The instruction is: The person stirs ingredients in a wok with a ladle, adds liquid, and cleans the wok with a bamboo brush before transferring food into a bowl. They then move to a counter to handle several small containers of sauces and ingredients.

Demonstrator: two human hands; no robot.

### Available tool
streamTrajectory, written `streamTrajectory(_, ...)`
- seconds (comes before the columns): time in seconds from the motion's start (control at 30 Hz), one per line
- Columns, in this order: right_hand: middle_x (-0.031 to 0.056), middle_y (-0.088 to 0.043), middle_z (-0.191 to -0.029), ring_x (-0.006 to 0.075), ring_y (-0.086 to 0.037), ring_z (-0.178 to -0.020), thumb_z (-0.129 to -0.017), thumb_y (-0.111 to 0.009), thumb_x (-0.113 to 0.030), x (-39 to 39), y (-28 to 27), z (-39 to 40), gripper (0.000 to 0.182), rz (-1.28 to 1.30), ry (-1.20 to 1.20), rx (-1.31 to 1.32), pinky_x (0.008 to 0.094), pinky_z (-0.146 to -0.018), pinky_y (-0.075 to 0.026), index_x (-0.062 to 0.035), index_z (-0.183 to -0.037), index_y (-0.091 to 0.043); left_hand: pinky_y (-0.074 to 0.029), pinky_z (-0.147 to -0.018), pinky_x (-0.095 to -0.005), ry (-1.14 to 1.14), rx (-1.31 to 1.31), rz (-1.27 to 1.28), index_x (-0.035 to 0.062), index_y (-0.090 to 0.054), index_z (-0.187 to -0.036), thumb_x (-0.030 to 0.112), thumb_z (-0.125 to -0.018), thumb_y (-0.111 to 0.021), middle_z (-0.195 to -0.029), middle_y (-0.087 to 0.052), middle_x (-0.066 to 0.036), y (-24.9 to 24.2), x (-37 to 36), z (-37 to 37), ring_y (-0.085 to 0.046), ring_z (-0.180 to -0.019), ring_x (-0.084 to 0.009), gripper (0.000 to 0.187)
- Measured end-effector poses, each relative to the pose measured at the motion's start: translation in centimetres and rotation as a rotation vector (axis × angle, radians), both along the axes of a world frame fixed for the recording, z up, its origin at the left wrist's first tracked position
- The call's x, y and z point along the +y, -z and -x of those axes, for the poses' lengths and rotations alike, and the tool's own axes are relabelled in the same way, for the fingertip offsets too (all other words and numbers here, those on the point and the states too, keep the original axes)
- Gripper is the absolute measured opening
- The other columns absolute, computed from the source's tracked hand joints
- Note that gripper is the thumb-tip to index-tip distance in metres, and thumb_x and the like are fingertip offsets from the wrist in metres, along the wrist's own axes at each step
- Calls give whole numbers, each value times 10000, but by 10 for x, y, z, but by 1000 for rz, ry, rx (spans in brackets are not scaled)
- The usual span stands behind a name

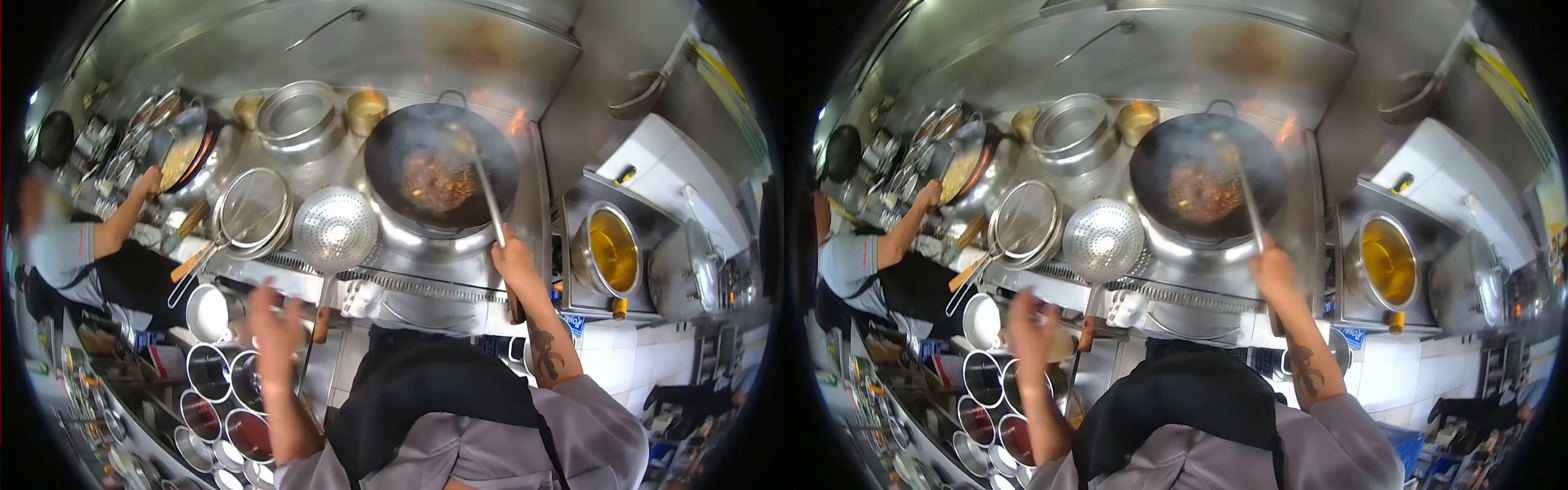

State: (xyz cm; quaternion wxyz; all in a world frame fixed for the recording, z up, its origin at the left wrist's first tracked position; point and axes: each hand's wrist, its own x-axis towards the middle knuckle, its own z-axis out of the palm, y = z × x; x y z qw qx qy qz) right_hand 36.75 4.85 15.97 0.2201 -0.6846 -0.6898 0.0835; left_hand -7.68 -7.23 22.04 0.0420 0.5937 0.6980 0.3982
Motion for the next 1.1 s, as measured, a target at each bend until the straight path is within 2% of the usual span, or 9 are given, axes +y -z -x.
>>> streamTrajectory(0.07,232,-639,-779,357,-637,-676,-818,-579,-138,-8,-36,18,518,14,36,137,427,-649,-513,18,-1297,-462,-464,-647,-308,-185,-78,-164,-40,-602,-1039,49,-790,-639,-769,-570,-101,10,-8,84,-548,-685,-196,267)
streamTrajectory(0.1,131,-612,-657,251,-595,-536,-848,-571,-116,-10,-46,25,424,-123,-94,279,367,-528,-483,6,-1248,-500,-465,-657,-306,-204,-43,-191,-47,-615,-993,46,-792,-626,-765,-590,-110,9,-15,126,-550,-684,-196,222)
streamTrajectory(0.17,-18,-508,-622,84,-481,-419,-911,-521,-89,-9,-66,42,220,172,-114,795,231,-376,-348,-23,-1121,-542,-487,-667,-352,-376,64,3,-48,-618,-997,89,-775,-655,-827,-633,-186,53,-17,213,-614,-725,-271,263)
streamTrajectory(0.23,19,-489,-660,103,-447,-393,-914,-475,-37,-8,-70,52,269,354,-219,1099,223,-346,-338,-19,-1179,-516,-505,-719,-421,-419,139,162,-22,-632,-1005,188,-737,-705,-913,-649,-237,120,-26,272,-643,-817,-365,349)
streamTrajectory(0.27,39,-496,-666,108,-454,-387,-910,-461,-19,-12,-79,68,313,443,-226,1226,221,-342,-338,-15,-1221,-496,-504,-790,-436,-469,48,300,-14,-637,-1009,249,-708,-727,-966,-646,-252,134,-25,279,-632,-911,-381,409)
streamTrajectory(0.33,40,-485,-660,98,-427,-369,-920,-462,-60,-20,-85,102,358,578,-321,1286,208,-336,-339,-16,-1276,-465,-493,-853,-437,-421,251,407,-14,-638,-1014,283,-689,-734,-1007,-645,-242,167,-22,299,-620,-957,-373,451)
streamTrajectory(0.63,13,-508,-663,84,-464,-401,-897,-536,-63,-41,-81,251,265,1168,-577,1064,216,-356,-369,7,-1152,-533,-501,-882,-405,-454,258,608,-9,-631,-999,279,-695,-718,-1051,-615,-264,175,4,292,-612,-987,-379,427)
streamTrajectory(0.77,13,-513,-664,82,-471,-408,-901,-533,-70,-52,-68,293,183,1252,-640,1029,222,-366,-380,11,-1065,-530,-499,-900,-390,-420,278,767,-21,-641,-995,229,-682,-708,-1066,-618,-250,181,10,301,-613,-1010,-361,406)
streamTrajectory(1.1,22,-509,-658,87,-473,-404,-885,-529,-76,-57,-46,323,134,1318,-658,948,226,-369,-388,25,-971,-514,-509,-869,-392,-365,284,752,-20,-681,-897,157,-661,-685,-967,-658,-244,184,17,302,-640,-953,-355,294)
